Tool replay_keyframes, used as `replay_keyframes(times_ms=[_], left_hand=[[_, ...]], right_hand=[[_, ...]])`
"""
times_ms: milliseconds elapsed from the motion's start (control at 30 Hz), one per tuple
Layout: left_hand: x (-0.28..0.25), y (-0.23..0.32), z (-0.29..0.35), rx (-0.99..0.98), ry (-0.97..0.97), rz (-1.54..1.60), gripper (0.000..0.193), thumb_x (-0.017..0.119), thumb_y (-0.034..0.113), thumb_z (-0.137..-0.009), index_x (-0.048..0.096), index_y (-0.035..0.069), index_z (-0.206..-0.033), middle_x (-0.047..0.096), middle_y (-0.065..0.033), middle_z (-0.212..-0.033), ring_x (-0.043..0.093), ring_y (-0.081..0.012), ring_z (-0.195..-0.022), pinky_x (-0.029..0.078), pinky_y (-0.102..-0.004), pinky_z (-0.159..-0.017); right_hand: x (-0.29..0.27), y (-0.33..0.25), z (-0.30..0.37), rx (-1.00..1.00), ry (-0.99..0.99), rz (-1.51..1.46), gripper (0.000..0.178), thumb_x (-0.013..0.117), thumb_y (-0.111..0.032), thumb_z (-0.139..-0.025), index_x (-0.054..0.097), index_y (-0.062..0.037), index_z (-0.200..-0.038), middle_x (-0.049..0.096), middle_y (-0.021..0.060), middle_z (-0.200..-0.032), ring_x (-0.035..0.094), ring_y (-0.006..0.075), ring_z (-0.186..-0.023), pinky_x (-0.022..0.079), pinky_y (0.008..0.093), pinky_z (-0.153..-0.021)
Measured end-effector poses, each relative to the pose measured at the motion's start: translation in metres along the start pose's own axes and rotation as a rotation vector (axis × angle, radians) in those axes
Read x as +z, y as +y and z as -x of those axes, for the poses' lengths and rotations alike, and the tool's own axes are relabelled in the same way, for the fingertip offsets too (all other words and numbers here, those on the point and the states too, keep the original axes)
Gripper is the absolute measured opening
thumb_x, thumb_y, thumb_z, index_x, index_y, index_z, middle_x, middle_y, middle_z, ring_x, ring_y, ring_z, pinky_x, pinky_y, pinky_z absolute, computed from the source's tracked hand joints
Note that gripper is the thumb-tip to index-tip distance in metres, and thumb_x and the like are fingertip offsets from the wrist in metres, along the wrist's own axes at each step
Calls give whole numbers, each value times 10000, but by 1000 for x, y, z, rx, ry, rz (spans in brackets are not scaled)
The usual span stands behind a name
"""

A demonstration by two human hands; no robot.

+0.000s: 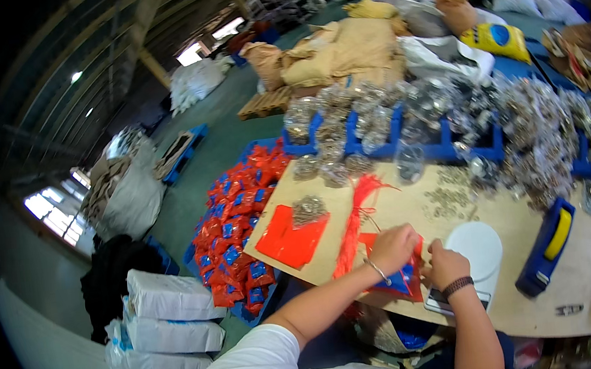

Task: The person packs small metal items from a tray into a red bag, weighs the bag on a scale, and seals it using tape.

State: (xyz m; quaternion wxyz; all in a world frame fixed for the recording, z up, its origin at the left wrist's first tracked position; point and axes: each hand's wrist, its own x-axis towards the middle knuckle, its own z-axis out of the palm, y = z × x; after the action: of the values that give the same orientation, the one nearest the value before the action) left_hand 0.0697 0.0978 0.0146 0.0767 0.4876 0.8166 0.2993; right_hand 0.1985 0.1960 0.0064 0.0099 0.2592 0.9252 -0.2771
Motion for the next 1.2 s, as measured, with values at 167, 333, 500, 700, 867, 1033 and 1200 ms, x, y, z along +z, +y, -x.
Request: replay_keyframes(times_ms=[167, 333, 500, 700, 867, 1033, 1200], left_hand=[[-6, 11, 43, 99, 293, 1, 153, 511, 190, -847, 507, 57, -773, 539, -98, -723, 532, -289, -744, 379, -402, -707], [-11, 16, 56, 121, 422, 53, 133, 528, 169, -832, 512, 48, -780, 552, -111, -747, 532, -298, -769, 384, -410, -720], [-11, 3, 44, 26, 540, 96, 152, 518, 178, -837, 519, 40, -774, 551, -114, -736, 532, -301, -735, 388, -402, -700], [-11, 5, 54, 92, 563, 98, 149, 505, 180, -837, 522, 49, -767, 542, -102, -724, 527, -288, -722, 375, -393, -697], [-9, 8, 57, 129, 570, 105, 155, 503, 182, -839, 515, 57, -749, 522, -90, -703, 509, -279, -699, 367, -388, -689], [-5, 6, 54, 127, 580, 161, 166, 504, 181, -841, 510, 55, -733, 524, -85, -696, 510, -273, -690, 374, -381, -680], [-9, -1, 40, 110, 488, 197, 184, 504, 181, -840, 507, 42, -718, 545, -102, -685, 528, -297, -671, 395, -407, -645]], right_hand=[[2, -11, 6, 9, 14, 9, 400, 700, -266, -698, 501, -92, -999, 666, 95, -827, 639, 286, -784, 490, 398, -664], [9, -10, 5, -31, 173, -98, 218, 604, -164, -756, 536, -59, -935, 649, 138, -811, 623, 310, -741, 492, 381, -656], [38, -5, 23, -103, 200, -664, 401, 566, -125, -804, 477, -13, -1179, 614, 209, -1009, 610, 316, -933, 483, 347, -798], [73, -20, 2, -328, 27, -804, 806, 637, -160, -786, 146, -52, -1417, 500, 216, -1240, 524, 301, -1117, 436, 347, -910], [71, -16, -6, -360, -3, -761, 891, 695, -222, -730, 142, -73, -1412, 549, 227, -1156, 569, 325, -1043, 465, 362, -862], [79, -21, 2, -229, 113, -519, 765, 633, -231, -762, 203, -78, -1376, 609, 272, -933, 601, 413, -853, 497, 439, -726], [71, -27, 2, -196, 144, -473, 712, 587, -216, -800, 205, -63, -1381, 597, 284, -935, 591, 431, -824, 483, 455, -715]])
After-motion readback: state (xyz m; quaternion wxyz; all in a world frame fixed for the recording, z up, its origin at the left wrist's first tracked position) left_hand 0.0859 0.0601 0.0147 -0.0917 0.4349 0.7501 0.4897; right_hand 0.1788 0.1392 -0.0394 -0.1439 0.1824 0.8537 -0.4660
